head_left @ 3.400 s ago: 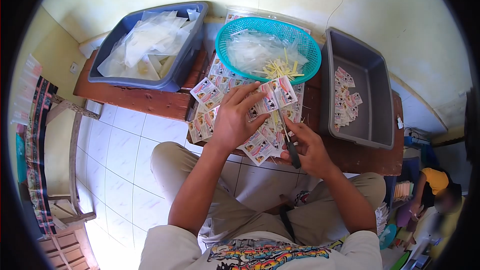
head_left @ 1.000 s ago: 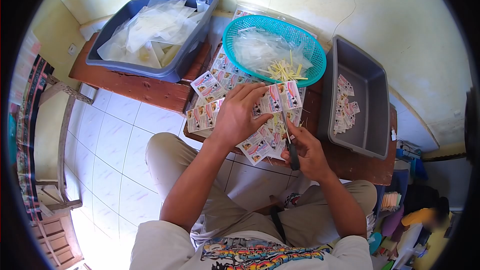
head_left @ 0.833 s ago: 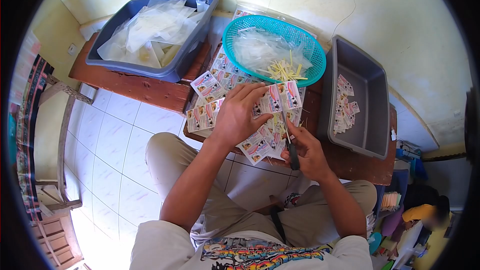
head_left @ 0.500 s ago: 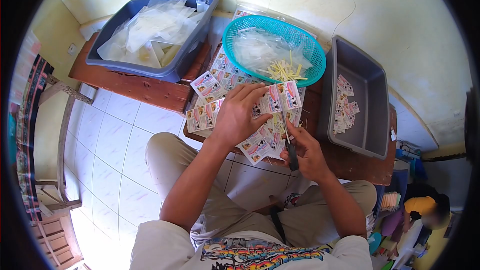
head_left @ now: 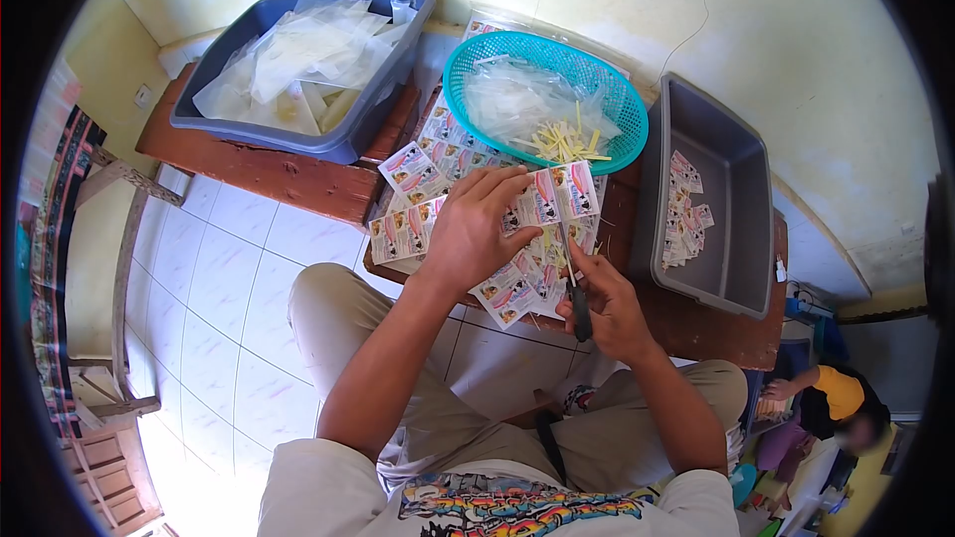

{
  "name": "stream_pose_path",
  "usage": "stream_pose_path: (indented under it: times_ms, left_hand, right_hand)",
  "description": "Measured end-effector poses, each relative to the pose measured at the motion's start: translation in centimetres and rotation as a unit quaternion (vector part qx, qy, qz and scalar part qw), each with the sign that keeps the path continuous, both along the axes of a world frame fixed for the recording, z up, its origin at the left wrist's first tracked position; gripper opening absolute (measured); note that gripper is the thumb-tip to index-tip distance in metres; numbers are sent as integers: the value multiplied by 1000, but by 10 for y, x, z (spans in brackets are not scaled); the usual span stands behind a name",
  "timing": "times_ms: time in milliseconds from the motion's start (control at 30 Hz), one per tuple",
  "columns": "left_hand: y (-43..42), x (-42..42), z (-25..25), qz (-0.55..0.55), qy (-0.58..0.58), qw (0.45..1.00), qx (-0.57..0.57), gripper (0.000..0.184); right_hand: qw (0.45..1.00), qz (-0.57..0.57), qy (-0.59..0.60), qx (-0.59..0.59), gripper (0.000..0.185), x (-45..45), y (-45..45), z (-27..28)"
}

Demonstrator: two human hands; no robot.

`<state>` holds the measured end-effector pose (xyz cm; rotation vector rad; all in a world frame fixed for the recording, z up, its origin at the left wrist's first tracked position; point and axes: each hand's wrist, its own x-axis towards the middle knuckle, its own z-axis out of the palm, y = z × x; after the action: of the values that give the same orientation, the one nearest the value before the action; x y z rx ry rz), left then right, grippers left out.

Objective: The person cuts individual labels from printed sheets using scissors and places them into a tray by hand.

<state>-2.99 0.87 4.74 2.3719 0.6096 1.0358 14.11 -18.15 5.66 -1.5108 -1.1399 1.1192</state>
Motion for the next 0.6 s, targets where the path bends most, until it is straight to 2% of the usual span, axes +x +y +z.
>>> stream_pose_path:
  times_ms: [600]
  left_hand:
    - [1, -2, 0, -2, -4, 1000, 0, 61]
  right_hand:
    - [999, -1, 34, 5, 83, 4, 0, 2]
